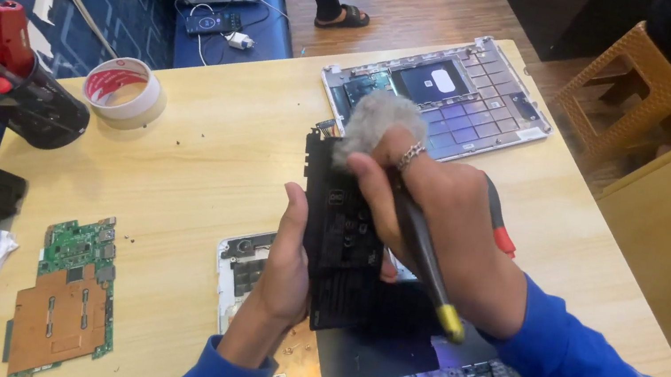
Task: Disassembling a laptop by removing the back cover, unscrewing internal components, extracting the motherboard and battery, and cleaning parts with a brush.
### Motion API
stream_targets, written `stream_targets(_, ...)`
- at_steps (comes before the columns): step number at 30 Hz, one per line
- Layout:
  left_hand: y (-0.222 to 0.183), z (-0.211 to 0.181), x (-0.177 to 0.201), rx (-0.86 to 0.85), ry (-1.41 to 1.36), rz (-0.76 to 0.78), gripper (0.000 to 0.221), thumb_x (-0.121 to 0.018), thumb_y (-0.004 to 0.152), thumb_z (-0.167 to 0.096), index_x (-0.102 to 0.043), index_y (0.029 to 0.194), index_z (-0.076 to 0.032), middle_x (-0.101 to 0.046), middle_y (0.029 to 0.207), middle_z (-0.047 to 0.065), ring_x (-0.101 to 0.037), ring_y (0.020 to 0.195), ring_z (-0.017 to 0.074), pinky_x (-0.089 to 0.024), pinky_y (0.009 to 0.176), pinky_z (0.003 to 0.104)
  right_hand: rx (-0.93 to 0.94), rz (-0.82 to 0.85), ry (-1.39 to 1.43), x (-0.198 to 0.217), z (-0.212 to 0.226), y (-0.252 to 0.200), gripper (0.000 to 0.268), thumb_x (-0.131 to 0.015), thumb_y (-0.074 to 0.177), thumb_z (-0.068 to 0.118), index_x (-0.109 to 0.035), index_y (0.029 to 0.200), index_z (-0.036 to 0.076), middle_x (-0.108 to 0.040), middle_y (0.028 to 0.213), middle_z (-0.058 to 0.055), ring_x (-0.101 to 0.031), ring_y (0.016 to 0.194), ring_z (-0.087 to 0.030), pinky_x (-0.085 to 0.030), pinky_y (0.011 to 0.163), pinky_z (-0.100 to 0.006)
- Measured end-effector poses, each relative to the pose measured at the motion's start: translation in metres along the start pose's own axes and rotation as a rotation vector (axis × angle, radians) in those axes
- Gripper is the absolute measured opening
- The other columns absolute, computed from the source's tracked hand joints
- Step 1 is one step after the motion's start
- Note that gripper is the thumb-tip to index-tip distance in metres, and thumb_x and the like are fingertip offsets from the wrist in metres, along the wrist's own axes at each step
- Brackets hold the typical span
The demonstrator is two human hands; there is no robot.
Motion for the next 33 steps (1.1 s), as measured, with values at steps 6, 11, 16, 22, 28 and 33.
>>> stream_targets(6, 0.008, 0.004, 0.032, -0.019, 0.0, -0.194, 0.097, -0.028, 0.088, -0.079, -0.071, 0.103, 0.007, -0.075, 0.099, 0.023, -0.073, 0.093, 0.0346, -0.059, 0.095, 0.044, 0.231, 0.234, 0.084, -0.038, 0.035, -0.043, 0.025, -0.061, 0.103, 0.031, -0.051, 0.087, 0.015, -0.058, 0.055, 0.0, -0.052, 0.04, -0.022, -0.035, 0.037, -0.037)
stream_targets(11, 0.002, -0.006, 0.013, -0.055, -0.048, -0.17, 0.092, -0.029, 0.091, -0.072, -0.065, 0.12, 0.007, -0.07, 0.116, 0.023, -0.068, 0.11, 0.0331, -0.053, 0.103, 0.042, 0.216, 0.104, -0.014, -0.03, 0.027, -0.041, 0.022, -0.066, 0.101, 0.029, -0.054, 0.089, 0.015, -0.058, 0.055, -0.002, -0.054, 0.041, -0.024, -0.034, 0.037, -0.038)
stream_targets(16, -0.003, -0.015, -0.003, -0.123, -0.117, -0.07, 0.086, -0.032, 0.093, -0.065, -0.051, 0.147, 0.0, -0.06, 0.144, 0.021, -0.057, 0.135, 0.0338, -0.046, 0.114, 0.044, 0.187, -0.068, -0.023, -0.014, 0.014, -0.033, 0.025, -0.069, 0.101, 0.021, -0.052, 0.085, 0.011, -0.057, 0.056, -0.004, -0.055, 0.046, -0.02, -0.036, 0.046, -0.035)
stream_targets(22, -0.001, -0.008, -0.001, -0.134, -0.09, 0.001, 0.089, -0.029, 0.095, -0.066, -0.051, 0.146, 0.004, -0.059, 0.143, 0.024, -0.057, 0.135, 0.0334, -0.045, 0.116, 0.043, 0.269, -0.13, -0.01, -0.013, 0.022, -0.041, 0.031, -0.067, 0.101, 0.022, -0.053, 0.077, 0.009, -0.048, 0.054, -0.005, -0.051, 0.043, -0.023, -0.035, 0.044, -0.036)
stream_targets(28, -0.011, -0.008, 0.005, -0.305, 0.198, -0.049, 0.08, -0.016, 0.105, -0.058, -0.064, 0.135, -0.002, -0.076, 0.12, 0.018, -0.069, 0.11, 0.024, -0.055, 0.105, 0.044, 0.522, -0.264, -0.01, -0.012, 0.053, -0.055, 0.034, -0.06, 0.098, 0.027, -0.057, 0.065, 0.018, -0.039, 0.051, 0.002, -0.047, 0.038, -0.018, -0.046, 0.044, -0.026)
stream_targets(33, -0.008, -0.01, 0.008, -0.317, 0.178, -0.067, 0.08, -0.021, 0.105, -0.06, -0.064, 0.135, 0.001, -0.076, 0.117, 0.019, -0.071, 0.104, 0.0259, -0.058, 0.098, 0.044, 0.519, -0.248, 0.077, -0.008, 0.054, -0.049, 0.035, -0.059, 0.098, 0.023, -0.057, 0.064, 0.014, -0.039, 0.05, 0.001, -0.045, 0.036, -0.017, -0.043, 0.042, -0.028)
Point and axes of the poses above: each hand's wrist, its own y-axis towards the middle knuckle, its own x-axis out of the back of the hand, z = x × y, the point moved 8 cm from there along y, towards the middle knuckle
